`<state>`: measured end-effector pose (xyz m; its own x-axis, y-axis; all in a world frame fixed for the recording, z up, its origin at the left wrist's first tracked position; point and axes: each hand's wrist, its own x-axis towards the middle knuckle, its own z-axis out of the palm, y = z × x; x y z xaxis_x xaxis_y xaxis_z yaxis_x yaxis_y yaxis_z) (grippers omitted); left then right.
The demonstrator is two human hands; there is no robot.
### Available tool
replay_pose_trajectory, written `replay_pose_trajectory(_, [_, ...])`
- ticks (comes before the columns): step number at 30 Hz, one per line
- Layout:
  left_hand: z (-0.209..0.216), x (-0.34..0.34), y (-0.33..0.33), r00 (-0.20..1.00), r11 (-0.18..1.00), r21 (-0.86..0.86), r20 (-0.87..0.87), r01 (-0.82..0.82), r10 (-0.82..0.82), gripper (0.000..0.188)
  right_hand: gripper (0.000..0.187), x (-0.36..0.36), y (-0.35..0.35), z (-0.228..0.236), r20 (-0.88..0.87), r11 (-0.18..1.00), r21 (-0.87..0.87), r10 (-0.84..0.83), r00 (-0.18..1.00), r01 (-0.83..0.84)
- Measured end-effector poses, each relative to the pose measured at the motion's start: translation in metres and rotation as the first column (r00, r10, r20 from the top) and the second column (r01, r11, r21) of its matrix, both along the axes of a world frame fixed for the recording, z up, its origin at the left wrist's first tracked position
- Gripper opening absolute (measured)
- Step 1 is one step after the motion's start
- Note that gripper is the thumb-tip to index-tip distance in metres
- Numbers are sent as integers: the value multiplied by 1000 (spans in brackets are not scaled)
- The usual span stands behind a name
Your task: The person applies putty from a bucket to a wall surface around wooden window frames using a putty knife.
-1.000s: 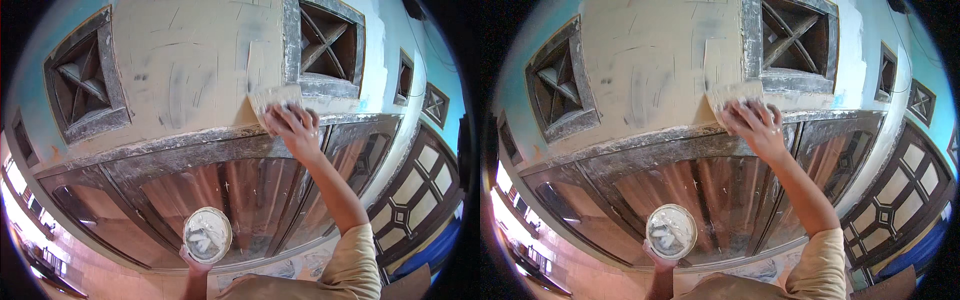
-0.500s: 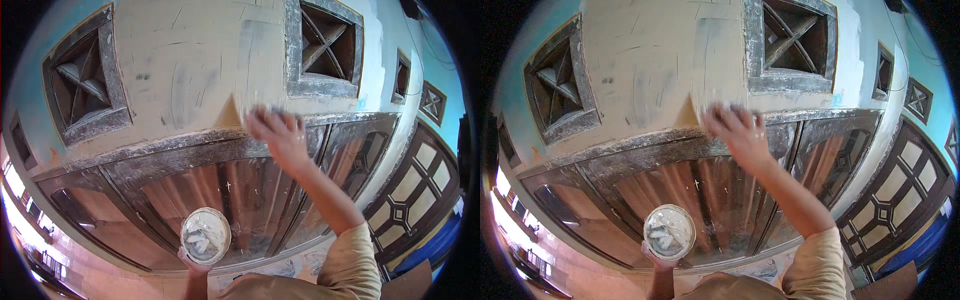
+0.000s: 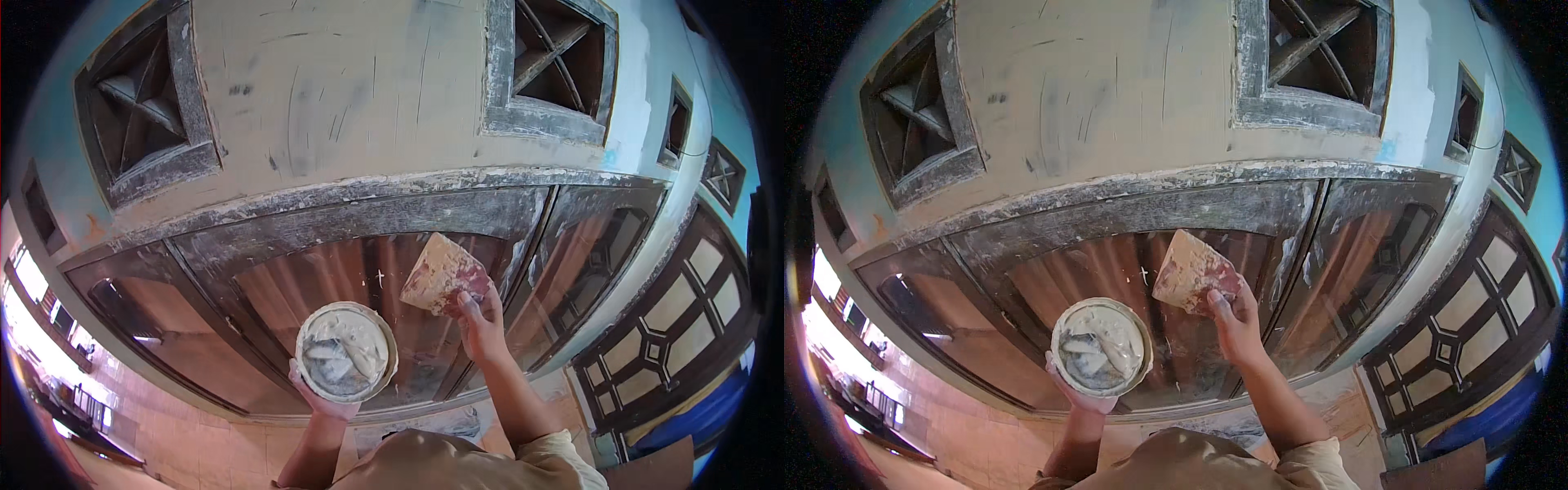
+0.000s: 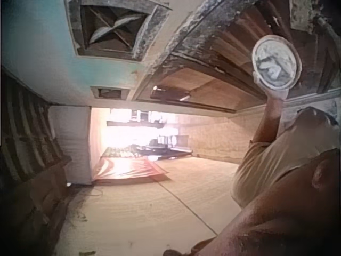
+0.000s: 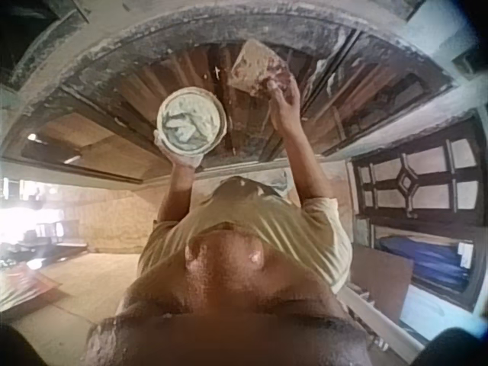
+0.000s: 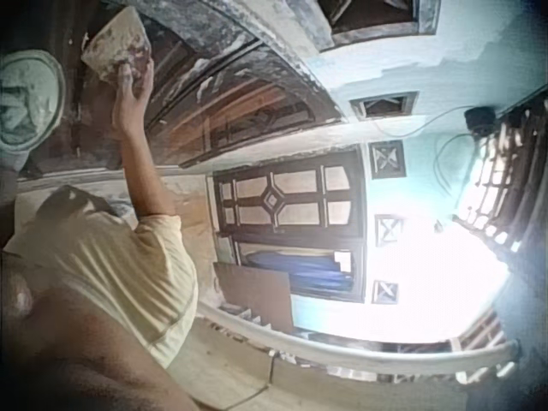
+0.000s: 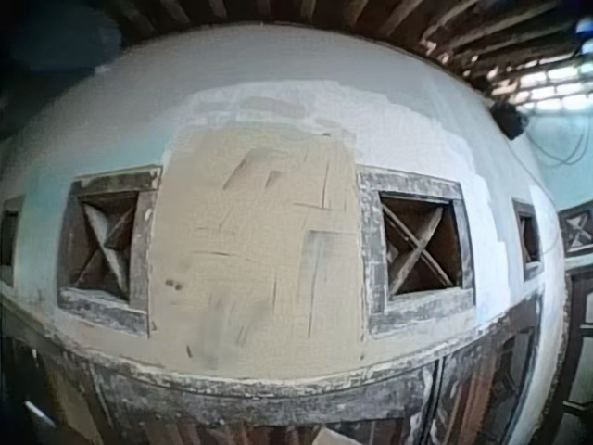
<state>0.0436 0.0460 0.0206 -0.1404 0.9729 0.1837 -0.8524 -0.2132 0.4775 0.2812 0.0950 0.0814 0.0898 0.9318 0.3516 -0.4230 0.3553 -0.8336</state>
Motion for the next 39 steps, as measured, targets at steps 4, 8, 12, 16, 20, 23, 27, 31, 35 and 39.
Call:
replay_pose_trajectory(4, [11,17,1,995,996,-38,73,76,-73,69,39,0,-13,-8,42,995,95,-3,999,-1])
replay_pose_trajectory(8, [19,28,-1,955,972,11,185,236,-234,69,32,3,-24,-19,181,989,147,-57,982,30])
replay_pose_trajectory(12, [26,36,-10,915,949,61,254,310,-315,69,28,13,-36,-14,611,903,430,-313,727,28])
replay_pose_trajectory(16, [35,43,-18,956,967,-10,158,254,-249,73,47,24,-38,-14,708,763,640,-542,453,-89])
replay_pose_trajectory(20, [21,38,-26,948,975,45,231,216,-220,74,34,55,-33,-25,811,836,548,-524,261,-21])
replay_pose_trajectory(23, [16,39,-33,952,983,27,246,184,-185,68,20,65,-32,-37,711,926,344,-363,603,153])
replay_pose_trajectory(27, [4,42,-42,962,987,-81,248,137,-113,63,22,69,-34,-50,542,994,94,-103,834,61])
replay_pose_trajectory(31, [-11,46,-53,963,985,-37,220,169,-156,64,25,75,-37,-57,498,998,57,-29,866,1])
replay_pose_trajectory(35, [-22,48,-65,986,987,-87,110,136,-126,62,24,84,-42,-55,414,999,-10,45,909,-45])
replay_pose_trajectory(39, [-35,51,-77,988,974,-170,2,150,-152,45,23,88,-45,-50,385,999,18,37,922,-47])
